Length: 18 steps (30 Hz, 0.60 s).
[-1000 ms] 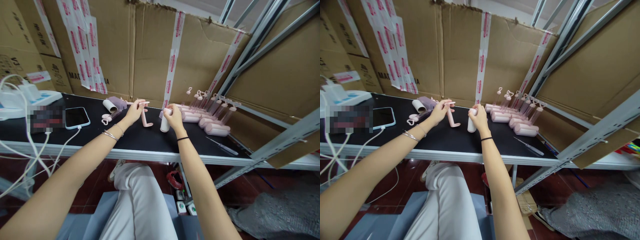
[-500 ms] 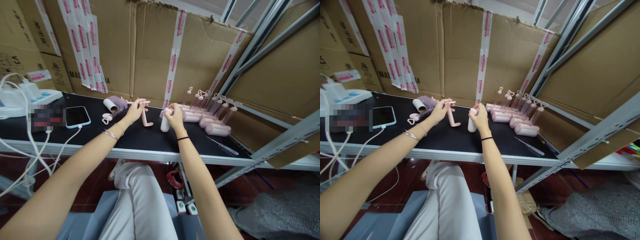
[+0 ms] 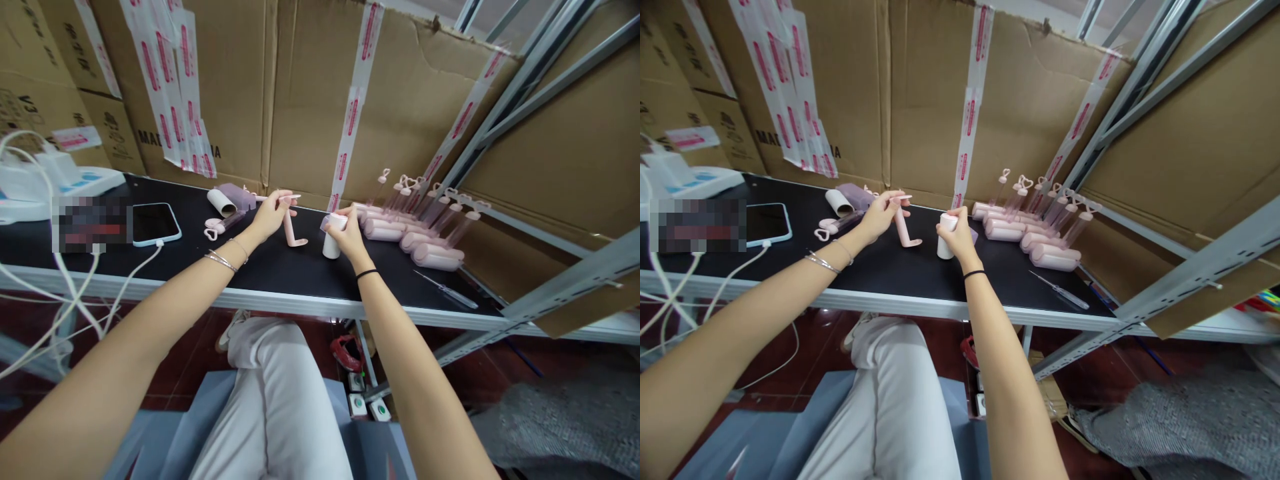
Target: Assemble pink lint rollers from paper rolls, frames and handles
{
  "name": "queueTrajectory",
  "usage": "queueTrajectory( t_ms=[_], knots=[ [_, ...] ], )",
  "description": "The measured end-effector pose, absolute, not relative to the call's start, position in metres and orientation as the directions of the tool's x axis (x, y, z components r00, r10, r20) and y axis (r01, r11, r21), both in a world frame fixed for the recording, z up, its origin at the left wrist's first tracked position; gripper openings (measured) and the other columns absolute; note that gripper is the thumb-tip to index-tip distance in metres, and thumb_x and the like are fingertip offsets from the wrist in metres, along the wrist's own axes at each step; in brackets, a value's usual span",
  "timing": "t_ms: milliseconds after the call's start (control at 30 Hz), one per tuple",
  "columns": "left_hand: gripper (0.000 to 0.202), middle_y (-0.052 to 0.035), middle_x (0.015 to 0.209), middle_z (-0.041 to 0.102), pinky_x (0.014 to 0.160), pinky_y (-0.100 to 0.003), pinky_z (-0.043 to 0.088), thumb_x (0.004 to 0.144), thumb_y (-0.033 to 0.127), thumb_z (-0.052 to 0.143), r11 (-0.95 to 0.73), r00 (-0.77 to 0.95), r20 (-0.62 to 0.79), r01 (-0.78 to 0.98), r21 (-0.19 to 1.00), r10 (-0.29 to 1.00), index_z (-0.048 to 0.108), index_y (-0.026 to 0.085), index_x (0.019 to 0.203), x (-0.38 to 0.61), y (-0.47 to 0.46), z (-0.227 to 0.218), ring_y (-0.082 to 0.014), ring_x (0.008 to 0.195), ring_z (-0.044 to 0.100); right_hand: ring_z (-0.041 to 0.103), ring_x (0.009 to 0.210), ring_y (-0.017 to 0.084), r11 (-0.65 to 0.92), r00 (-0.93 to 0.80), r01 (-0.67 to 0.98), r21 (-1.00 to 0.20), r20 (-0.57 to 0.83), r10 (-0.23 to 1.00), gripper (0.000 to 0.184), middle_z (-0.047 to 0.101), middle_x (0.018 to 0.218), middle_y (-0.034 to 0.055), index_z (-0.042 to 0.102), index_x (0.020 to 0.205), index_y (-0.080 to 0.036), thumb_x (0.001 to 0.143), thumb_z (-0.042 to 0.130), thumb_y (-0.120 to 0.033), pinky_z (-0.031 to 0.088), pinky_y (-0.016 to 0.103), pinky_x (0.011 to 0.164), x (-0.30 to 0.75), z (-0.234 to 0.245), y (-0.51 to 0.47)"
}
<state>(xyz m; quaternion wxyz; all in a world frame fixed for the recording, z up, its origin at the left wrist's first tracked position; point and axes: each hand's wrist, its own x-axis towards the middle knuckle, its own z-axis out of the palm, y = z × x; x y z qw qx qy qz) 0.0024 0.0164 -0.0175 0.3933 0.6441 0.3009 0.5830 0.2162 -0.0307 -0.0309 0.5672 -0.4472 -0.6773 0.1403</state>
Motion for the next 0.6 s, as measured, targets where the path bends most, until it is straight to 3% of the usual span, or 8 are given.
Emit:
queueTrajectory(
  t_ms=[233, 433, 600],
  knots=[
    [0.04, -0.0082, 0.101, 0.066, 0.063, -0.025, 0.053, 0.087, 0.05, 0.055, -0.476, 0.17, 0.487, -0.102, 0.873, 0.857, 0.055, 0.017, 0.11, 0.008, 0.011, -0.016, -0.0128, 0.072, 0.066, 0.057, 0.09, 0.018, 0.583, 0.035, 0.464, -0.667, 0.671, 0.74, 0.048, 0.052, 0.104, 0.0058, 0.036, 0.104, -0.022, 0.07, 0.062, -0.042, 0.047, 0.035, 0.085, 0.224, -0.042, -0.041],
    [0.046, -0.0077, 0.096, 0.067, 0.055, -0.022, 0.051, 0.083, 0.054, 0.058, -0.463, 0.205, 0.482, -0.134, 0.876, 0.852, 0.054, 0.015, 0.108, 0.009, 0.003, -0.012, -0.0125, 0.067, 0.066, 0.059, 0.101, 0.022, 0.559, 0.024, 0.538, -0.632, 0.674, 0.739, 0.065, 0.055, 0.119, 0.0127, 0.034, 0.125, -0.019, 0.071, 0.063, -0.042, 0.047, 0.039, 0.09, 0.209, -0.044, -0.045],
    [0.044, -0.0087, 0.097, 0.066, 0.058, -0.025, 0.051, 0.087, 0.052, 0.053, -0.486, 0.152, 0.502, -0.13, 0.864, 0.851, 0.053, 0.014, 0.11, 0.007, 0.006, -0.014, -0.0135, 0.067, 0.066, 0.061, 0.101, 0.025, 0.612, -0.091, 0.559, -0.559, 0.693, 0.716, 0.068, 0.056, 0.125, 0.0153, 0.035, 0.133, -0.019, 0.076, 0.062, -0.044, 0.048, 0.042, 0.089, 0.189, -0.032, -0.029]
  ],
)
